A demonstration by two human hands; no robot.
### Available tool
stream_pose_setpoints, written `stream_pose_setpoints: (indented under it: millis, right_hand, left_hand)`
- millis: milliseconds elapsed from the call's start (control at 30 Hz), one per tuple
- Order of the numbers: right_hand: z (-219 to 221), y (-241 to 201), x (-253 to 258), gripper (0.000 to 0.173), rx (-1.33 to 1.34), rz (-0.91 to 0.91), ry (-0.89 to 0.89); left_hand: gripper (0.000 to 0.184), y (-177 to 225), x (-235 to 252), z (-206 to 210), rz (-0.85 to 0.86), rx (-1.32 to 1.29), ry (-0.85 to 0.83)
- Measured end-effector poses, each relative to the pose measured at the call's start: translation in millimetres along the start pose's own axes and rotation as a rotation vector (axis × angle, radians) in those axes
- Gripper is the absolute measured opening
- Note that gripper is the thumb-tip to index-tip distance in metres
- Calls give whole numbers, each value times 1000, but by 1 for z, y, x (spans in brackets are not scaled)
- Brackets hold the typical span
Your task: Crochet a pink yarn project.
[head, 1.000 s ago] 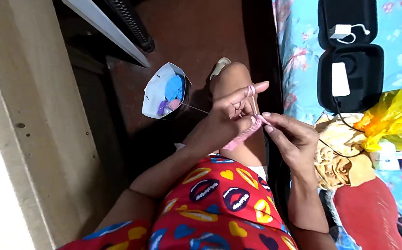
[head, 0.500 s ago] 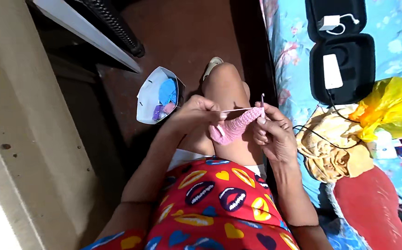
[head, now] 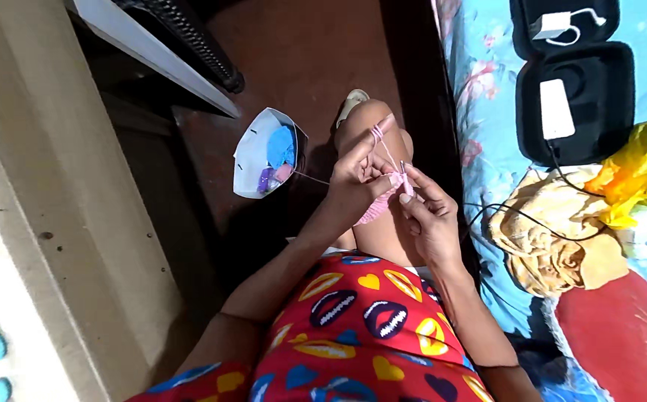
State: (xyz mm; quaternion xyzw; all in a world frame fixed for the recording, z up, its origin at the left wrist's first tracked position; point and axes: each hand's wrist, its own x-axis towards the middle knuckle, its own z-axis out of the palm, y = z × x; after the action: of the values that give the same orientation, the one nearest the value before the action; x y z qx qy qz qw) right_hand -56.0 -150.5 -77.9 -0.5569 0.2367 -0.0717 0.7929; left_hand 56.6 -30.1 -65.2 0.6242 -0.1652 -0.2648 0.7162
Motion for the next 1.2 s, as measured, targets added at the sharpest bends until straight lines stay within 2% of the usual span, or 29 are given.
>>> stream_pose_setpoints:
  millis: [133,200,233,400,500,700,900,1067,1200]
  right_hand:
    - [-3,3,6,41,124,59,-28]
    - [-5,5,11,40,123,72,-25]
    - [-5,6,14,39,61,46,-16]
    - [-22,9,28,33,-651,-290,-107]
    - [-31,9,34,34,-881,-445,-140]
    - [-38,3,36,39,-1105,-562,-173]
    - [-30,0,33,39,-1239,-584,-142]
    - [-21,0,30,37,-1311,-588,-97]
    - [-15,4,29,35,-1379,-581,-72]
  left_hand:
    - [71,-11,-4,6,89,42,103]
    - [70,-14,-8,8,79,68,151]
    - [69,-16,-10,9,81,89,167]
    - [69,-33,0,5,143,211,242]
    - [71,-34,2,6,101,319,270]
    - [71,-23,-7,9,11,517,226]
    - [70,-25,-7,12,-6,580,250]
    - [62,-39,1,13,91,635,316]
    - [59,-29,-6,13,69,799,239]
